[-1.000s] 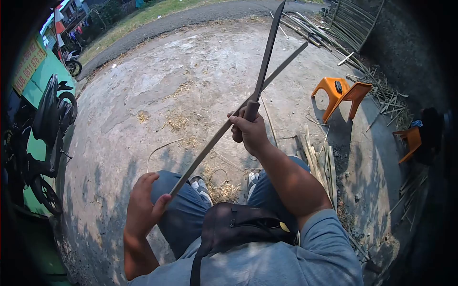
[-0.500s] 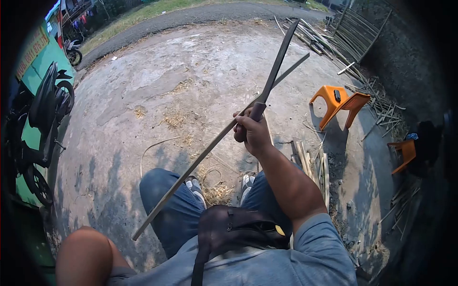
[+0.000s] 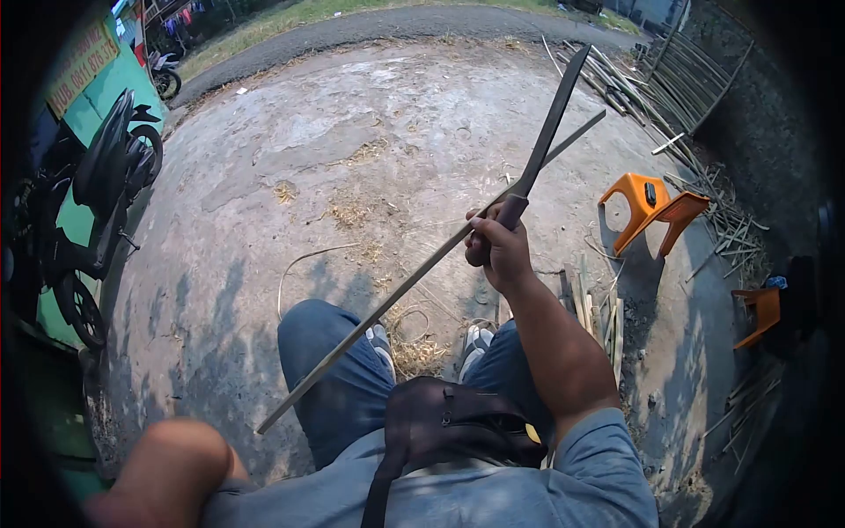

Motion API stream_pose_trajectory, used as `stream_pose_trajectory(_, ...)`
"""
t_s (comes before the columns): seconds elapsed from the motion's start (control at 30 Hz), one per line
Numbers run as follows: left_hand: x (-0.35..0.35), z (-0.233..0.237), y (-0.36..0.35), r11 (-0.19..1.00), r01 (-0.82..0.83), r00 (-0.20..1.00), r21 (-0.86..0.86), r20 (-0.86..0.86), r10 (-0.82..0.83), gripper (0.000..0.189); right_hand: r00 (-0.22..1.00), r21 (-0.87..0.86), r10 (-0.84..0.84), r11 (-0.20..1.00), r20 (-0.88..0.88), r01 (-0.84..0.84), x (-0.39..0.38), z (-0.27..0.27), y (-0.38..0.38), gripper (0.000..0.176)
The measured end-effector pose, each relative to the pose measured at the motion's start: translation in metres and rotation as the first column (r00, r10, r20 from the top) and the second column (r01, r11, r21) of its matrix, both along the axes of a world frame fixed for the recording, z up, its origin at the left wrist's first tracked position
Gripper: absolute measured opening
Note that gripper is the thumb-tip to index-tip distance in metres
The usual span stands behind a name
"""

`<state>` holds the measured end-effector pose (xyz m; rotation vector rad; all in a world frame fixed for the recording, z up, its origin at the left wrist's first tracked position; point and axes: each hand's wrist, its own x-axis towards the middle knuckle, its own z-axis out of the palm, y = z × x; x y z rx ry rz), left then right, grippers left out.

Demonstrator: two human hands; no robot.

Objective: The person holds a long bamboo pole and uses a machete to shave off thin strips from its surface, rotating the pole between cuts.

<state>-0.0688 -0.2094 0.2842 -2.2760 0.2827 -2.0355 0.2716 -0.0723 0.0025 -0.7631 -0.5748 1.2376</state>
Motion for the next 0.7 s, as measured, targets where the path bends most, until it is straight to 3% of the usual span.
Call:
stream_pose_trajectory(0.07,-0.019,-0.023,0.008,0.993,-0.03,0.998,-0.113,0.048,0.035,0.102,1.0,0.003,-0.004,1.0,0.011,0.004,0.0,0.003,-0.004,0.022)
stream_pose_trajectory(0.13,-0.033,-0.066,0.023,0.928,-0.089,0.994,-0.361,0.029,0.106,0.103,1.0,0.012,-0.002,1.0,0.014,0.002,-0.001,0.007,-0.008,0.023)
stream_pose_trajectory(0.17,-0.038,-0.094,0.032,0.793,-0.192,0.978,-0.578,-0.184,0.103,0.104,1.0,0.022,0.002,1.0,0.014,-0.003,-0.001,0.009,-0.008,0.023)
stream_pose_trajectory(0.2,-0.045,-0.121,0.046,0.591,-0.407,0.869,-0.697,-0.495,0.014,0.107,1.0,0.026,0.002,1.0,0.025,-0.003,0.0,0.009,-0.008,0.023)
stream_pose_trajectory(0.23,-0.044,-0.141,0.052,0.488,-0.657,0.676,-0.575,-0.736,0.043,0.104,0.999,0.031,0.001,1.0,0.036,-0.002,0.001,0.01,-0.009,0.023)
stream_pose_trajectory(0.3,-0.053,-0.2,0.055,0.434,-0.794,0.517,-0.426,-0.848,0.113,0.089,1.0,0.054,0.018,0.998,0.022,-0.019,0.002,0.008,-0.009,0.023)
stream_pose_trajectory(0.4,-0.067,-0.227,0.046,0.343,-0.879,0.353,-0.33,-0.936,0.002,0.063,1.0,0.066,0.022,0.998,0.002,-0.022,0.0,0.013,-0.008,0.023)
stream_pose_trajectory(0.43,-0.059,-0.224,0.038,0.181,-0.853,0.495,-0.49,-0.869,-0.016,0.04,1.0,0.075,0.012,0.997,0.006,-0.013,-0.002,0.015,-0.007,0.022)
stream_pose_trajectory(0.5,-0.06,-0.234,0.037,0.193,-0.849,0.503,-0.491,-0.864,0.013,0.028,1.0,0.088,0.003,0.996,0.01,-0.004,-0.001,0.018,-0.005,0.022)
stream_pose_trajectory(0.6,-0.055,-0.232,0.04,0.183,-0.906,0.386,-0.381,-0.922,-0.011,0.024,1.0,0.12,0.01,0.993,0.012,-0.012,0.004,0.015,0.0,0.022)
stream_pose_trajectory(0.7,-0.045,-0.225,0.04,0.131,-0.918,0.365,-0.374,-0.927,-0.084,0.025,0.999,0.134,0.002,0.991,0.039,-0.008,0.007,0.015,0.001,0.021)
